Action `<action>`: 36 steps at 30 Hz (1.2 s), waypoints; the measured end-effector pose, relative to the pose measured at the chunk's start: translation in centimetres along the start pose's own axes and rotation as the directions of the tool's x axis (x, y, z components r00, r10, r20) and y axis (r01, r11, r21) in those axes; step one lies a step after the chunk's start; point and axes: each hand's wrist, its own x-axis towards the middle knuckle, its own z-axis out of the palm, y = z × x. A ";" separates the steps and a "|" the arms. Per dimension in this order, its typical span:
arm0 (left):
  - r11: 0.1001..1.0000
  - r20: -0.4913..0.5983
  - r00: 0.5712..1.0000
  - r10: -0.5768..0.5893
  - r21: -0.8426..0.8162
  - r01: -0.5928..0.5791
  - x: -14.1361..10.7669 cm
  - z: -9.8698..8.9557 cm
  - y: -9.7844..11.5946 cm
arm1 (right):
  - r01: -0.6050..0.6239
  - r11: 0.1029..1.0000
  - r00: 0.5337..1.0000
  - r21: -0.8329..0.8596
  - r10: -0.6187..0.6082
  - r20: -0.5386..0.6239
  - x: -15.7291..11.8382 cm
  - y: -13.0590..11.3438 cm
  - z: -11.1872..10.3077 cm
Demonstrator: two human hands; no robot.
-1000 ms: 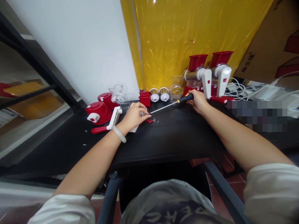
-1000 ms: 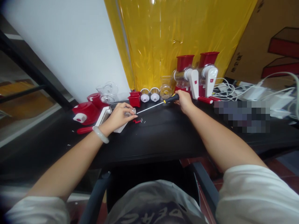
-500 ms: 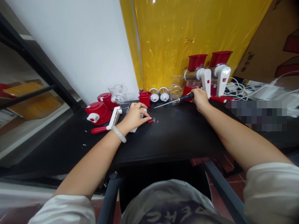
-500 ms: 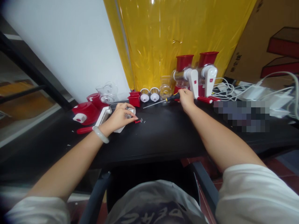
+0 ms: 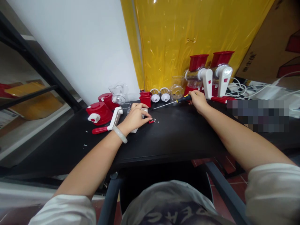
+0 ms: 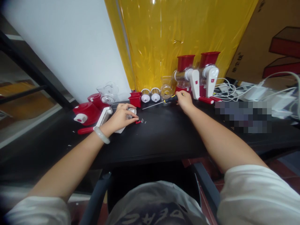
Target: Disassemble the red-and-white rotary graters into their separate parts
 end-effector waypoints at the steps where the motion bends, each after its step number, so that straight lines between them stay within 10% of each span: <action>1: 1.000 -0.015 1.000 -0.011 0.007 0.012 0.0 0.0 -0.1 | -0.009 1.000 1.000 -0.006 0.009 0.028 0.0 0.1 0.0; 7: 0.960 -0.128 0.958 -0.256 0.081 0.267 -0.1 -0.7 -0.7 | -0.098 0.993 0.971 -0.061 0.109 0.214 -0.1 0.1 -0.2; 13: 0.886 0.141 0.881 -0.452 0.185 0.425 -0.1 -1.5 -0.6 | 0.147 0.966 0.933 -0.215 -0.063 0.355 0.5 0.9 -1.0; 20: 0.913 0.168 0.902 -0.398 0.165 0.373 -0.1 -1.5 -0.2 | 0.392 0.859 0.833 -0.329 -0.180 0.523 0.8 2.4 -1.2; 31: 0.919 -0.262 0.954 -0.148 -0.392 0.035 -1.0 -2.3 2.8 | 0.561 0.678 0.802 -0.475 -0.304 0.514 -0.3 1.3 0.2; 36: 0.894 -0.375 0.926 0.042 -0.399 -0.202 -1.4 -1.7 2.2 | 0.517 0.843 0.773 -0.150 -0.384 0.505 -4.6 -2.1 3.0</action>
